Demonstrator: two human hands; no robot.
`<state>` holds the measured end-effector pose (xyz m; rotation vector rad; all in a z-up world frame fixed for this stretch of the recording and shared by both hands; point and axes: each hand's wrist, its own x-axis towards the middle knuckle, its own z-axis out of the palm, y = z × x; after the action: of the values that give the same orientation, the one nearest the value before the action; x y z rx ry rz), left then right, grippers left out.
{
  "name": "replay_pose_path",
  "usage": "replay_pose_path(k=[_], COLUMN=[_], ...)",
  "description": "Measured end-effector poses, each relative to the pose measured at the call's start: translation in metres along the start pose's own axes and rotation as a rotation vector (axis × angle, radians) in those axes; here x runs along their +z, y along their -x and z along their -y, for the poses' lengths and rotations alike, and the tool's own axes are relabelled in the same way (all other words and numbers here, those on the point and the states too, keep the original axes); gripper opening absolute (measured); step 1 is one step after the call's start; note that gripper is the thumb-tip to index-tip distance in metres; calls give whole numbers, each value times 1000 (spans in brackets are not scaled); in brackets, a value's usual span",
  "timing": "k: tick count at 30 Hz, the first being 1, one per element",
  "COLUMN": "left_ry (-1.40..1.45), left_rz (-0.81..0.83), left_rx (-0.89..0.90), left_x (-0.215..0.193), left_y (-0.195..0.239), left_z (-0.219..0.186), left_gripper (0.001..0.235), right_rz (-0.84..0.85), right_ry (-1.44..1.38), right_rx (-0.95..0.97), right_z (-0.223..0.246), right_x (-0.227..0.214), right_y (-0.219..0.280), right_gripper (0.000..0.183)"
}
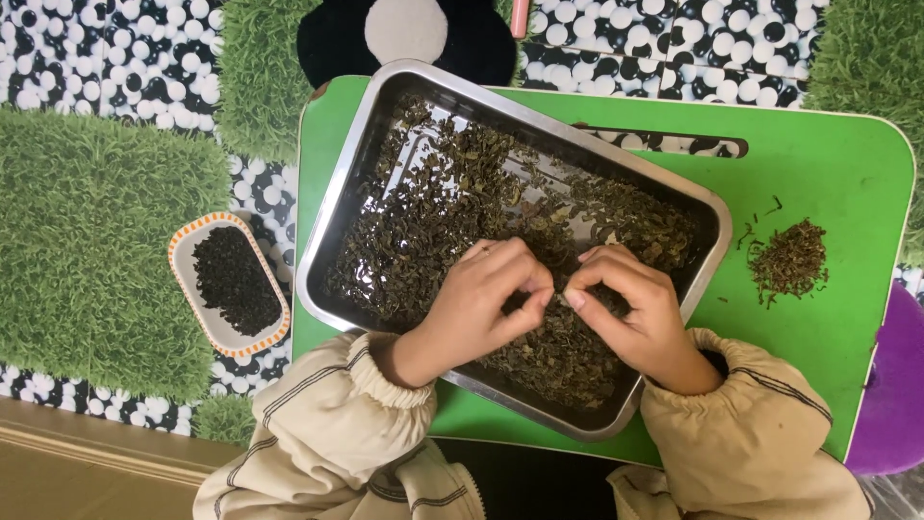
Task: Manually sorting dried tea leaves in a metal tray to remove stems and impurities.
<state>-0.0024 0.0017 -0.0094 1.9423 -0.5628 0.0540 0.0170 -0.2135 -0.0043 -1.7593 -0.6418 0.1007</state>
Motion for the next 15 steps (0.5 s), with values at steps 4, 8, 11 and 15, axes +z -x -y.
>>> replay_pose_path(k=[4, 8, 11, 15], left_ry=[70, 218, 200, 50], left_rz=[-3, -64, -54, 100], left_rx=[-81, -144, -152, -138], left_x=[0, -3, -4, -4], left_y=[0, -3, -4, -5], left_z=[-2, -5, -6, -6], left_gripper=[8, 5, 5, 8], right_rz=[-4, -5, -35, -144], right_ry=[6, 61, 97, 140], right_rx=[4, 0, -16, 57], right_z=[-2, -5, -3, -14], right_x=[0, 0, 0, -4], right_y=[2, 4, 5, 14], right_gripper=[12, 21, 20, 11])
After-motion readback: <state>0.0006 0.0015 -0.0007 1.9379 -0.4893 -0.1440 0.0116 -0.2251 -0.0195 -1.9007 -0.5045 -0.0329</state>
